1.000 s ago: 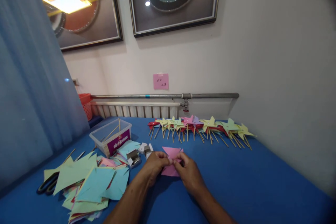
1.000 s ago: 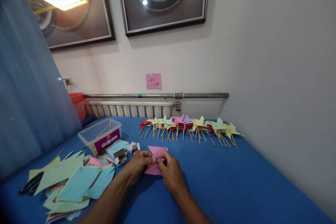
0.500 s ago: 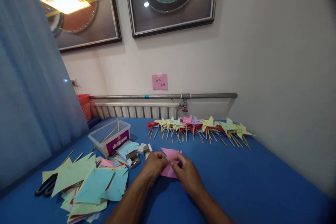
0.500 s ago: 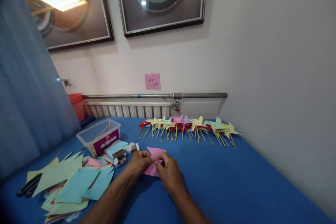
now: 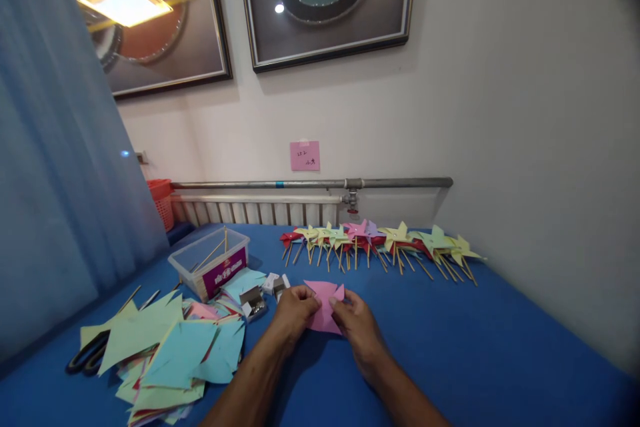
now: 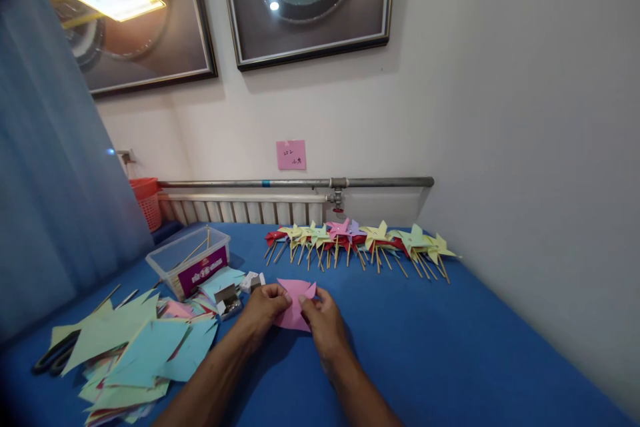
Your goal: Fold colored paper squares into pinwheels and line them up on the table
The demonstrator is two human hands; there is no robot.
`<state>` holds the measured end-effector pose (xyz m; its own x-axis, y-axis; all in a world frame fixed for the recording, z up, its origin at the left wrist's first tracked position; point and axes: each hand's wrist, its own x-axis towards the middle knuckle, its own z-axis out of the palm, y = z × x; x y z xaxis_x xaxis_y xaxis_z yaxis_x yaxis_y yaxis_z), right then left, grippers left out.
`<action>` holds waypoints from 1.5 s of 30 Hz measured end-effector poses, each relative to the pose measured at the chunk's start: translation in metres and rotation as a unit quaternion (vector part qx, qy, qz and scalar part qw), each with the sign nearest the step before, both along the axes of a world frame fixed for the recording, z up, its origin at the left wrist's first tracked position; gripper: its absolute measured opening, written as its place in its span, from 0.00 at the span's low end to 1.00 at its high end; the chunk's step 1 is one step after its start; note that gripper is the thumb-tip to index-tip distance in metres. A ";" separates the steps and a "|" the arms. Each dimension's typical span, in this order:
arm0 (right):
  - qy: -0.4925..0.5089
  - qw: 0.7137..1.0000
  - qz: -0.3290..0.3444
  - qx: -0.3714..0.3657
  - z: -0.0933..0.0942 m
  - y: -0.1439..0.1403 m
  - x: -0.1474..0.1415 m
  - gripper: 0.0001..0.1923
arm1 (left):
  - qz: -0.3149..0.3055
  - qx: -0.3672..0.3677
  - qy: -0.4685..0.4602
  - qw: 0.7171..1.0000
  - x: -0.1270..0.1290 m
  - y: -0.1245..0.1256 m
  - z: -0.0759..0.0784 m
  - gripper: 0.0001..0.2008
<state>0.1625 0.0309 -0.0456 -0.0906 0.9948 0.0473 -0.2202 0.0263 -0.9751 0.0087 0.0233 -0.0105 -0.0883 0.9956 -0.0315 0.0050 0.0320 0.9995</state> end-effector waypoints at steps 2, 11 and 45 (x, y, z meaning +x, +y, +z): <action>0.027 0.999 0.010 -0.014 0.000 -0.002 -0.002 0.23 | -0.002 0.004 -0.002 1.000 0.000 0.000 0.000 0.13; 0.051 0.997 0.061 -0.011 0.009 -0.012 -0.001 0.25 | -0.014 0.020 -0.008 1.000 0.002 -0.002 0.001 0.13; -0.106 0.990 0.013 0.093 0.003 -0.004 0.000 0.23 | 0.053 -0.009 -0.139 0.989 -0.003 0.006 -0.007 0.20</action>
